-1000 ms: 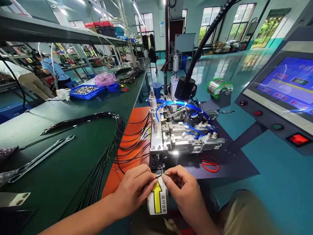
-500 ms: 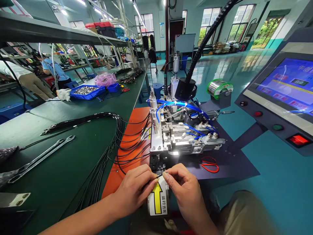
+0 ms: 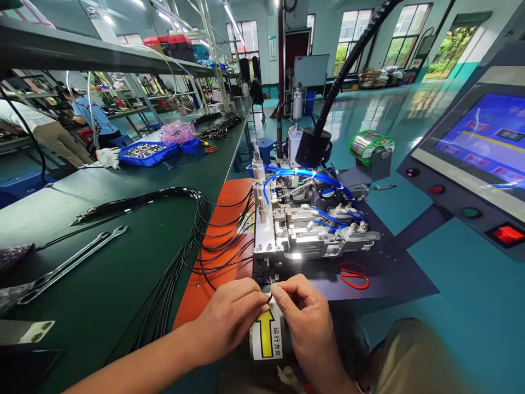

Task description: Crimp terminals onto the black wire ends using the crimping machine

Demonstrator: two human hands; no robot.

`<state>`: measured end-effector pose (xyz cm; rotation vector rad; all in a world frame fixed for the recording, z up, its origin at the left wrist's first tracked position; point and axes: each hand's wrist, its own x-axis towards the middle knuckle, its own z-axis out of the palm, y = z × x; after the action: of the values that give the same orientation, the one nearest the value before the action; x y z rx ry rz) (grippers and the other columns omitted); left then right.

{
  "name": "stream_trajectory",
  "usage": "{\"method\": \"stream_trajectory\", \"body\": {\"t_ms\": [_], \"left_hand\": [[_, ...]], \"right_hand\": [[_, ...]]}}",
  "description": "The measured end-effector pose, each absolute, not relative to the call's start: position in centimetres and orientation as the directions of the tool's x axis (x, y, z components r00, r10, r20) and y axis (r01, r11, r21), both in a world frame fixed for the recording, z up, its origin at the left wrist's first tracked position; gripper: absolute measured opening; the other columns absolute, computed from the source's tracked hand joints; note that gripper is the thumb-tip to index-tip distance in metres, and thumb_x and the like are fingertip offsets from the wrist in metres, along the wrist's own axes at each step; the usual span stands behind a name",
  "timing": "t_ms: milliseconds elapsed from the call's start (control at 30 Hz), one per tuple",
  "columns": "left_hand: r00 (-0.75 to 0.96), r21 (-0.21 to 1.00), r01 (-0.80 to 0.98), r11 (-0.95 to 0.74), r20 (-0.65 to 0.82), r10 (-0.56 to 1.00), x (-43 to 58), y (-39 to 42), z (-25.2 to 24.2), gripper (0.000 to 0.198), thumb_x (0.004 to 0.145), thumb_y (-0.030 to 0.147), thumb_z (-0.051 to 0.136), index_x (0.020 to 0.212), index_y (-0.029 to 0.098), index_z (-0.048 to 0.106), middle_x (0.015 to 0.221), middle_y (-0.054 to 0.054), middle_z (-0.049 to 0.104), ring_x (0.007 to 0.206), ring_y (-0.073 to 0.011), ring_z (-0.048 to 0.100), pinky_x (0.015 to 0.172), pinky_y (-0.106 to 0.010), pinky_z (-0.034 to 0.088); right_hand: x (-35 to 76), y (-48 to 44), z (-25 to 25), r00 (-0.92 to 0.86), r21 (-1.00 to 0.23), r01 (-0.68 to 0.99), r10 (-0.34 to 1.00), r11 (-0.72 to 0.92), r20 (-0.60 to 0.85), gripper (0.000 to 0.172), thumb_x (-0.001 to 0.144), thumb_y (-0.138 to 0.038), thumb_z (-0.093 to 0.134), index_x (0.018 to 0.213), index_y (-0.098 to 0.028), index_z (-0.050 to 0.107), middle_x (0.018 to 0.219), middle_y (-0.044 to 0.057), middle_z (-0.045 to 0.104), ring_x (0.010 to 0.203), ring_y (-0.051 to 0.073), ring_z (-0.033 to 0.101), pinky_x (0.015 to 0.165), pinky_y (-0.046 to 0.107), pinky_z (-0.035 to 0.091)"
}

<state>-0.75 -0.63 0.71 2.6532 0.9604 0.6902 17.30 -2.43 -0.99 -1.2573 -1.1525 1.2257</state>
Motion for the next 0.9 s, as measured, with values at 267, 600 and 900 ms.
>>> {"method": "stream_trajectory", "body": {"t_ms": [267,600,900], "left_hand": [[0.639,0.311,0.608,-0.731,0.355,0.682,-0.9,-0.3,0.6,0.02,0.098,0.02,0.043,0.091,0.016,0.061,0.077,-0.004,0.053,0.068,-0.0171,0.045,0.059,-0.03,0.034],[0.647,0.29,0.621,-0.728,0.334,0.685,-1.0,-0.4,0.3,0.014,0.093,0.016,0.049,0.094,0.016,0.062,0.079,-0.004,0.054,0.068,-0.0176,0.044,0.06,-0.031,0.033],[0.629,0.303,0.622,-0.722,0.355,0.692,-1.1,-0.2,0.0,0.014,0.096,0.023,0.051,0.1,0.017,0.063,0.081,-0.004,0.056,0.071,-0.0176,0.048,0.061,-0.03,0.037]], "right_hand": [[21.4,-1.7,-1.0,-0.104,-0.979,0.057,0.974,-0.198,-0.203,0.034,0.087,-0.048,0.066,0.102,-0.018,0.068,0.071,-0.001,0.059,0.061,0.013,0.053,0.054,0.023,0.044],[20.8,-0.5,0.7,-0.196,-0.969,0.225,0.97,-0.101,-0.146,0.03,0.091,-0.05,0.057,0.088,-0.021,0.067,0.069,-0.003,0.057,0.062,0.013,0.053,0.053,0.021,0.043],[20.6,-0.1,0.6,-0.206,-0.944,0.331,0.975,-0.011,-0.084,0.029,0.092,-0.045,0.055,0.078,-0.021,0.063,0.068,-0.003,0.056,0.064,0.015,0.052,0.058,0.025,0.044]]}}
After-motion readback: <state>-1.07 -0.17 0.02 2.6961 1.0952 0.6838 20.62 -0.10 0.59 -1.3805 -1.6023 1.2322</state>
